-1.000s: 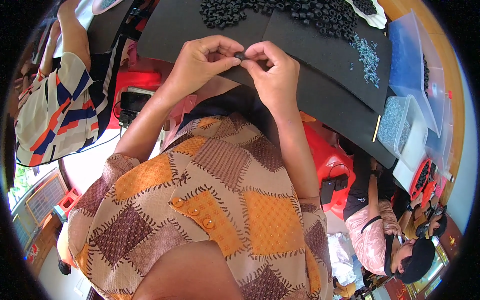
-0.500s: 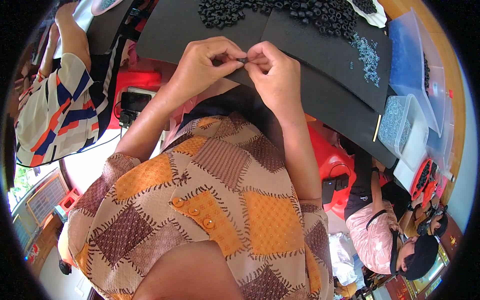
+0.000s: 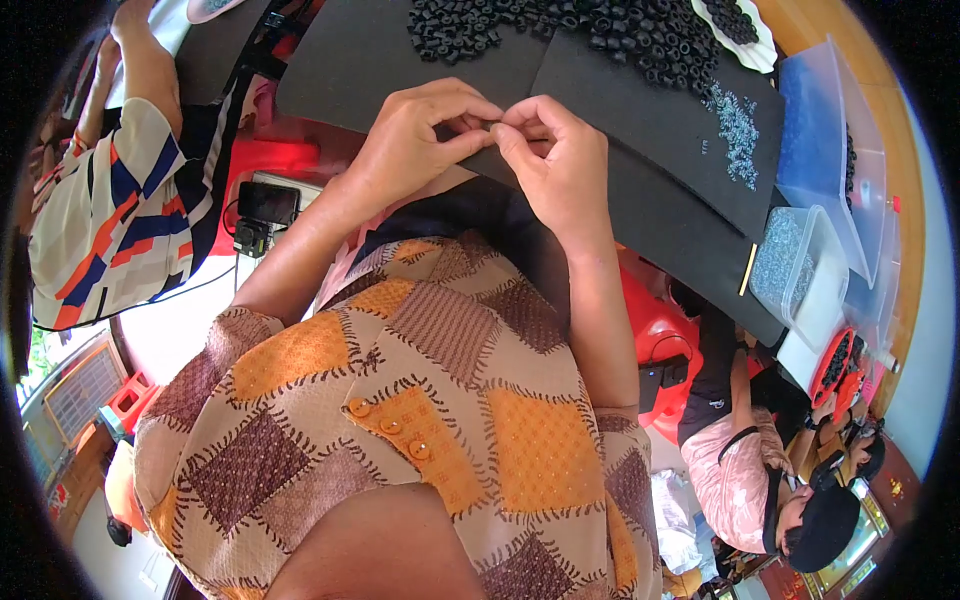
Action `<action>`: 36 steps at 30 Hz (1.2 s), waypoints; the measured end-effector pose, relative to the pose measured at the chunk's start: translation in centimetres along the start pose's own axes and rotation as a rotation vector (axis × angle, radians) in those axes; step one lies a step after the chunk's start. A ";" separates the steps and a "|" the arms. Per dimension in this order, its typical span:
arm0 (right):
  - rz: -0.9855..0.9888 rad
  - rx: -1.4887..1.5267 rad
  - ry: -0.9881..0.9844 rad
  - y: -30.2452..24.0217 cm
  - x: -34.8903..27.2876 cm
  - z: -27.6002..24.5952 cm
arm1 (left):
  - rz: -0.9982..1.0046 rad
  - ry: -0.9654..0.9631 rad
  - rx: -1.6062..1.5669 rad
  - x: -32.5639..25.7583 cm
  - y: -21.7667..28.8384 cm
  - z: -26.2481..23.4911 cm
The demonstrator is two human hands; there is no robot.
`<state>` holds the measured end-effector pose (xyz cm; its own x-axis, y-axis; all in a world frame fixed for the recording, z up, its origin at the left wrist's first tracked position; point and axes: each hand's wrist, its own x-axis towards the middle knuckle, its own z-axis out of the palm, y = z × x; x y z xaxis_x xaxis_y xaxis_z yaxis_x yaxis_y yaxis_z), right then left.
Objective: The person assembles small components by picking up black rubber pieces and small pins from the table and inserting the pins into the rubber pieces by hand.
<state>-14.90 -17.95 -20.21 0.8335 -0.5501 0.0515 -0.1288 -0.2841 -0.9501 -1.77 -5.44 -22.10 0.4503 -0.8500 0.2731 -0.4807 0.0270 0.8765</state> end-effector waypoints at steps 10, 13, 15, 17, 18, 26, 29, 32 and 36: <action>0.006 -0.029 0.014 -0.1 0.2 0.4 | 0.075 0.043 0.087 -0.1 -0.2 -0.4; -0.002 -0.075 0.023 -0.9 0.2 0.9 | 0.038 0.036 0.084 -0.3 -0.2 -0.6; -0.006 -0.105 0.027 -1.4 0.1 1.3 | 0.008 0.029 0.078 -0.4 -0.4 -0.8; -0.033 -0.195 0.044 -1.7 0.1 1.5 | 0.134 0.063 0.153 -0.5 -0.8 -0.9; -0.033 -0.196 0.043 -1.7 0.2 1.7 | 0.133 0.064 0.152 -0.5 -0.9 -1.0; -0.035 -0.169 0.021 -1.2 0.2 1.6 | 0.154 0.064 0.233 -0.6 -1.1 -0.9; -0.070 0.100 0.077 -1.2 0.9 0.7 | 0.134 0.076 0.239 -0.6 -0.9 -0.9; -0.172 0.527 0.026 -1.7 1.8 0.6 | 0.141 0.078 0.220 -0.5 -0.9 -0.7; -0.186 0.887 -0.130 -1.3 2.1 1.8 | 0.128 0.077 0.219 -0.4 -0.7 -0.5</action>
<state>-12.03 -17.35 -19.38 0.8604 -0.4475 0.2439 0.4290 0.3775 -0.8207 -1.25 -4.88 -22.59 0.4276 -0.8041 0.4130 -0.6847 0.0102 0.7287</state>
